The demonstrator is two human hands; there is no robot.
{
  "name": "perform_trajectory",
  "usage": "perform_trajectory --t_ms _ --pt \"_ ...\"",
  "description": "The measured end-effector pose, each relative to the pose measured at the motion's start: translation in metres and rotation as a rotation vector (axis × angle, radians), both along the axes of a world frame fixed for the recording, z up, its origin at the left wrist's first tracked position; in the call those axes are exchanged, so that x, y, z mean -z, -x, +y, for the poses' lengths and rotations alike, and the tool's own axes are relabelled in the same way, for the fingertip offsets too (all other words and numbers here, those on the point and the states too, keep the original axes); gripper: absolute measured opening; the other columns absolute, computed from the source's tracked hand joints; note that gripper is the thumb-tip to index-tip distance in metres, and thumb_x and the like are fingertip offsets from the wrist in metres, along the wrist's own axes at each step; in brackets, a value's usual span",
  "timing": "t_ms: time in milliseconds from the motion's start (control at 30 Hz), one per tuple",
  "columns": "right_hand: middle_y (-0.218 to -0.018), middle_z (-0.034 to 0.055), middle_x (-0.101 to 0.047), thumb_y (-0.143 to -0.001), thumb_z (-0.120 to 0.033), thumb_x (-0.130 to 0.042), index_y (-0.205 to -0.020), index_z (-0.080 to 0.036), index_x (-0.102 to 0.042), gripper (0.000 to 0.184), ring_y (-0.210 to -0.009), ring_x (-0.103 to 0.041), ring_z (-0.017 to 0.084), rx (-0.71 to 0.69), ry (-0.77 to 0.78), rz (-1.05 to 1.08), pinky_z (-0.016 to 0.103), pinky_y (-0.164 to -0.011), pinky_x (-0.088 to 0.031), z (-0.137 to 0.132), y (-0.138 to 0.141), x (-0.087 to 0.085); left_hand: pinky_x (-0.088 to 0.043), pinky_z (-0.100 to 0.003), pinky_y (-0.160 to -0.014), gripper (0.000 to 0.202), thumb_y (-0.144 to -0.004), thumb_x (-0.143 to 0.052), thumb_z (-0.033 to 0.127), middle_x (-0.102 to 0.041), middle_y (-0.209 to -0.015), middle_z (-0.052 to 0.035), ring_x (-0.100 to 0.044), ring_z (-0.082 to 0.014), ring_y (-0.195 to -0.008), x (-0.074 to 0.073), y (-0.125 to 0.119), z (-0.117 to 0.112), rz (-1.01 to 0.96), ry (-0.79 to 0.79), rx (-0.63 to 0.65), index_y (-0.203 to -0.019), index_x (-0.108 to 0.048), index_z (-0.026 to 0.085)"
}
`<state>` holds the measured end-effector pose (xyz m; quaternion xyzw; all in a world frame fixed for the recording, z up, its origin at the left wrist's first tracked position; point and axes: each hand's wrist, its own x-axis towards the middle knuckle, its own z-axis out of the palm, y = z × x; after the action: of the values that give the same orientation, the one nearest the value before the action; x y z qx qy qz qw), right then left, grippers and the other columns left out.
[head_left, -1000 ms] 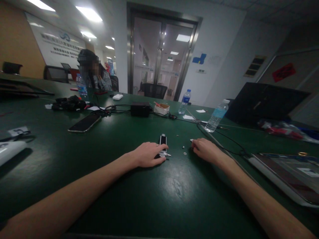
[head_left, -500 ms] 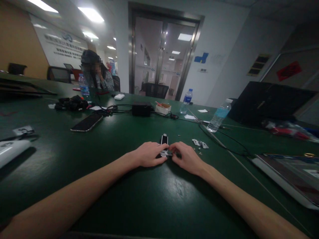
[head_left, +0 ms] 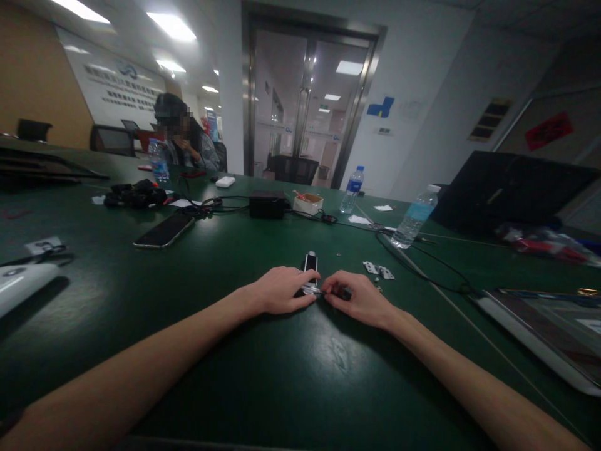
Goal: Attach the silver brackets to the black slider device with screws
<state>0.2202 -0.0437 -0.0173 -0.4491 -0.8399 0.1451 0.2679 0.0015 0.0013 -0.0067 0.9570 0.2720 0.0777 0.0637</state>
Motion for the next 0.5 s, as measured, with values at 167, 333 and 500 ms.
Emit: perform_trajectory --t_ms 167,333,500 --pt "-0.083 0.002 -0.063 -0.081 -0.02 -0.062 -0.088 -0.018 -0.064 0.007 -0.07 -0.058 0.012 -0.023 -0.027 -0.015 0.024 -0.063 -0.048 0.0011 -0.0023 0.0006 -0.048 -0.033 -0.075 0.041 -0.094 -0.047 0.042 -0.066 -0.1 -0.0072 -0.064 -0.0235 -0.087 -0.0002 -0.0001 0.0003 0.0 -0.003 0.007 -0.129 -0.045 0.021" --pt "-0.08 0.001 -0.063 -0.079 -0.019 -0.066 -0.087 -0.018 -0.064 0.008 -0.069 -0.059 0.011 -0.042 -0.048 -0.018 0.024 -0.064 -0.048 0.0007 -0.0013 0.0003 -0.048 -0.034 -0.076 0.041 -0.094 -0.046 0.042 -0.066 -0.101 -0.0073 -0.064 -0.0236 -0.088 0.0002 0.0007 0.0008 -0.006 -0.001 0.011 -0.129 -0.045 0.021" --pt "-0.079 0.0005 -0.063 -0.078 -0.017 -0.066 -0.087 -0.018 -0.064 0.01 -0.068 -0.059 0.011 -0.022 -0.056 -0.035 0.024 -0.064 -0.048 0.001 -0.0006 0.0006 -0.048 -0.034 -0.077 0.041 -0.094 -0.046 0.042 -0.066 -0.102 -0.0082 -0.063 -0.0242 -0.089 0.0015 0.0007 0.0013 0.004 -0.012 0.006 -0.128 -0.045 0.02"
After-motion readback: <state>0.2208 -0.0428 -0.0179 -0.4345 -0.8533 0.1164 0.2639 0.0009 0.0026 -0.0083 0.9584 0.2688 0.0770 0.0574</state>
